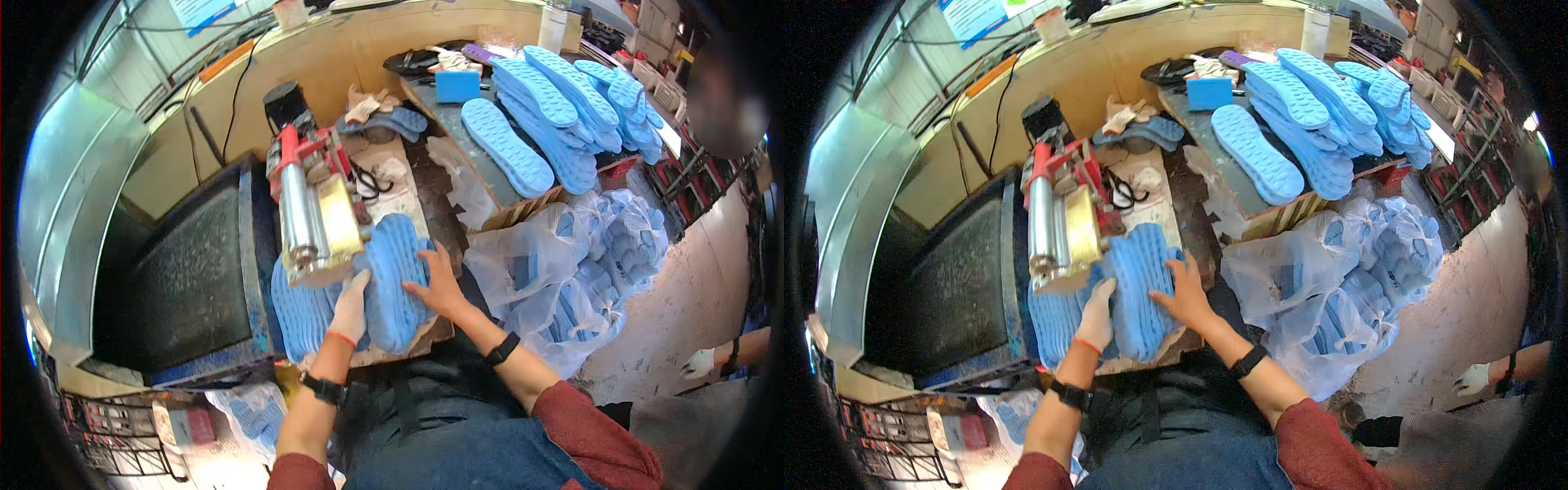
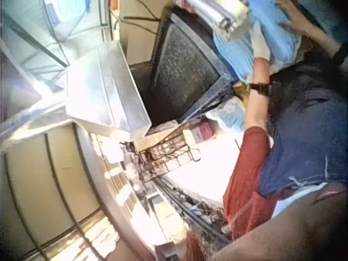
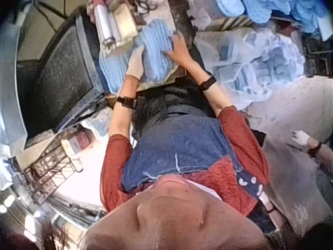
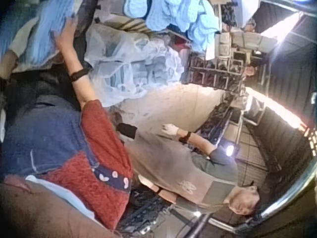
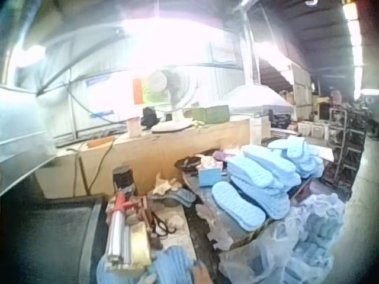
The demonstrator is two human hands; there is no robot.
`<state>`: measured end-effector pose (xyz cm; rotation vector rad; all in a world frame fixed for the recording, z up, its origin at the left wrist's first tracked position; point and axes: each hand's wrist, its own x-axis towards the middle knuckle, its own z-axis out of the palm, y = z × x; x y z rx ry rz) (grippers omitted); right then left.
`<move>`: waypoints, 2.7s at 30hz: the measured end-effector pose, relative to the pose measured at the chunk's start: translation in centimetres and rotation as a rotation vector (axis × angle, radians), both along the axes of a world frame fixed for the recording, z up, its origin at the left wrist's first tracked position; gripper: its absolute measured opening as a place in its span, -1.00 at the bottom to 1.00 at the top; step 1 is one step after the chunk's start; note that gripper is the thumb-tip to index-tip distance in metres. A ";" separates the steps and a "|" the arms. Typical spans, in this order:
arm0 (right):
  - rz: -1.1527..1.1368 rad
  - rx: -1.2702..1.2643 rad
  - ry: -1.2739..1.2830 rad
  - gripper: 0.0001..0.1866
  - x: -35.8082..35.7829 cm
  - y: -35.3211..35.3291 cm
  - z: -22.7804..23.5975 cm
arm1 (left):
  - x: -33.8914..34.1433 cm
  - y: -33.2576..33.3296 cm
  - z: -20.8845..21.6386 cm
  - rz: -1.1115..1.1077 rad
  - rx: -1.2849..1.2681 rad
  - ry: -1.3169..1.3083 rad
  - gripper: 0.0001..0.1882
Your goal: Apply glue to shoe soles using a mechanical roller and stack them for processing.
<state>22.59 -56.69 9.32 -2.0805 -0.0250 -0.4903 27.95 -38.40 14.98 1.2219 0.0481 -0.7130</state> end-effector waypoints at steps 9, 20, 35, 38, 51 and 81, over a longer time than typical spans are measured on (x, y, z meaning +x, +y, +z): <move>-0.156 -0.082 0.075 -0.25 0.2 1.6 0.4 | -0.1 -2.7 -0.1 0.019 1.192 -0.630 0.12; 0.109 0.228 0.022 -0.31 1.5 -0.5 1.9 | 0.2 -2.4 -0.8 0.129 0.962 -0.438 -0.28; 0.181 0.408 -0.031 -0.82 -4.1 -8.4 14.4 | -0.1 -4.2 1.6 0.122 1.089 -1.283 -0.54; 0.448 0.526 -0.409 -0.81 -11.4 -7.0 23.6 | -0.8 -1.8 2.0 -0.052 1.228 -1.117 -0.37; 0.981 0.333 -1.060 -0.78 -13.3 4.9 29.9 | -9.9 11.9 5.5 0.185 0.887 -0.953 -0.58; 0.057 -0.045 0.014 -0.76 29.9 -6.0 3.3 | 4.0 14.1 5.4 0.168 1.622 -1.038 -0.64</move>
